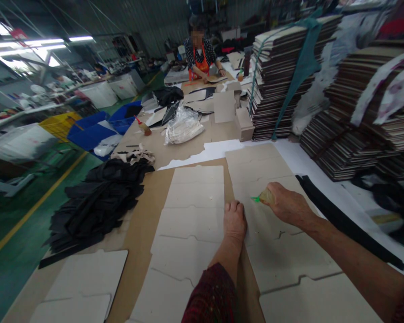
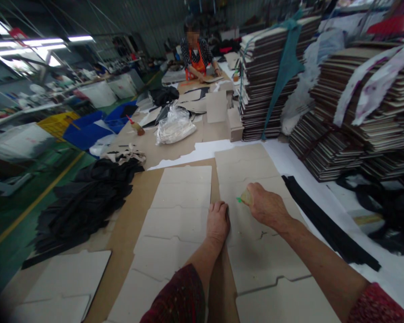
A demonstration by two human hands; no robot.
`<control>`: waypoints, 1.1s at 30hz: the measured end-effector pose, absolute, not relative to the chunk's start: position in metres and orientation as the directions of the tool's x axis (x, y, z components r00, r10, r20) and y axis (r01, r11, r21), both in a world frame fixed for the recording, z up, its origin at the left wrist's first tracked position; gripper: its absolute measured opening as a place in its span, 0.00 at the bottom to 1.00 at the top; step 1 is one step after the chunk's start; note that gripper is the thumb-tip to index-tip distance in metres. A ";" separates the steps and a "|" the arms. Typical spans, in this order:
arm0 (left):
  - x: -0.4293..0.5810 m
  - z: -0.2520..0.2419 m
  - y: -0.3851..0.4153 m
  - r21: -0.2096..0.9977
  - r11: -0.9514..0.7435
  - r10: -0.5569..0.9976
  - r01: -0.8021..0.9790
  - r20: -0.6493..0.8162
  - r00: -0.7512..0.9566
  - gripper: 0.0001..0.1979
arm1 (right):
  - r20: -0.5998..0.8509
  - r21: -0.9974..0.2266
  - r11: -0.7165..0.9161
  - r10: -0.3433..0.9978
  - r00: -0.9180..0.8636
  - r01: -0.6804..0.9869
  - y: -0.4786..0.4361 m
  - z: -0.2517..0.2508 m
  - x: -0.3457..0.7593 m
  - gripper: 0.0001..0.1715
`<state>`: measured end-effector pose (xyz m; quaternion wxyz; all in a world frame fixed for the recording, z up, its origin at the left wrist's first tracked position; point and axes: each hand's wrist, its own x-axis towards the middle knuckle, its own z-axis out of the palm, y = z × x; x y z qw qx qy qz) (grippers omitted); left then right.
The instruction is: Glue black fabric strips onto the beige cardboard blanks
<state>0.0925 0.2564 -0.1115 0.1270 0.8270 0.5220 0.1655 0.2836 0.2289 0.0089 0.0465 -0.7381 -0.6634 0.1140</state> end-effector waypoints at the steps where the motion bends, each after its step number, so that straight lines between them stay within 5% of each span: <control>1: 0.092 -0.111 0.256 0.387 -0.422 0.906 0.820 0.140 0.400 0.15 | -0.116 -0.236 -0.127 0.988 0.102 0.963 0.228 0.008 0.286 0.11; 9: 0.093 -0.113 0.256 0.405 -0.422 0.906 0.812 0.153 0.395 0.16 | -0.113 -0.382 -0.221 0.975 0.191 0.897 0.226 -0.011 0.280 0.17; 17: 0.090 -0.114 0.257 0.421 -0.421 0.907 0.804 0.214 0.363 0.19 | -0.046 -0.680 -0.449 0.815 0.577 0.579 0.234 -0.006 0.333 0.23; 25: 0.096 -0.113 0.291 0.375 -0.482 0.876 0.792 0.211 0.433 0.31 | 0.073 -0.561 -0.482 0.781 0.621 0.673 0.244 0.003 0.398 0.21; 33: 0.095 -0.125 0.304 0.349 -0.470 0.883 0.811 0.189 0.430 0.32 | -0.006 -0.302 -0.485 0.862 0.507 0.820 0.271 -0.001 0.397 0.19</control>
